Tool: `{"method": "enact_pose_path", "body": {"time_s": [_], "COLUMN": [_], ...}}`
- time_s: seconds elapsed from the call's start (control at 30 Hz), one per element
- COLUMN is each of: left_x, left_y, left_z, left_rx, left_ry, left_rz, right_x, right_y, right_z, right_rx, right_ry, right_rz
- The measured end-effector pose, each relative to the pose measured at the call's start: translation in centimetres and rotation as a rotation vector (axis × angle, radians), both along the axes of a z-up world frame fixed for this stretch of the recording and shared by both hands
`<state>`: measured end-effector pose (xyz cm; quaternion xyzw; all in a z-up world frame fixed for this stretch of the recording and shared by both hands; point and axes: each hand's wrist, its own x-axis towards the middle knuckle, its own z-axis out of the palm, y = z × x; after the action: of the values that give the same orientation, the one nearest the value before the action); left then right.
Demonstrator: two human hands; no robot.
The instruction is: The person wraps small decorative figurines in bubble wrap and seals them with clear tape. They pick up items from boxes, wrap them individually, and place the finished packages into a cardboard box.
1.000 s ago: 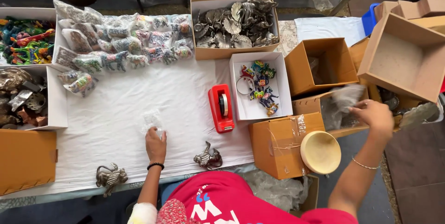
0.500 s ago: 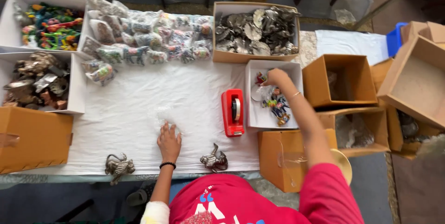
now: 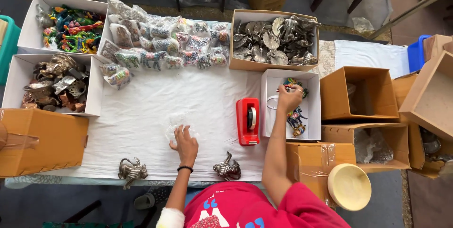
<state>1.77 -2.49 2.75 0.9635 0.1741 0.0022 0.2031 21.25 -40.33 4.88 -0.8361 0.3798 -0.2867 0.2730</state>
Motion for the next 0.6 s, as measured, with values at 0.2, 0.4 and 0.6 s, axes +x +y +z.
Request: {"method": "enact_pose_path", "body": {"time_s": [0.2,0.4,0.6], "left_x": [6.6,8.7,6.3], "left_y": [-4.6,-10.3,-4.0], "left_z": [-2.3,5.8,-0.6], "left_rx": [-1.036,-1.468,-1.638], "left_ry": [-0.185,0.104,0.196], "left_rz": [-0.182,-0.369,-0.123], "right_x": [-8.3,-11.5,-10.9], "right_y": [5.3,11.5,8.3], "right_z": [5.7,5.2,7.1], "right_rx": [0.923,1.207,0.326], "right_ry": [-0.341,-0.105,-0.161], "right_rz": [0.573,0.831,0.651]}}
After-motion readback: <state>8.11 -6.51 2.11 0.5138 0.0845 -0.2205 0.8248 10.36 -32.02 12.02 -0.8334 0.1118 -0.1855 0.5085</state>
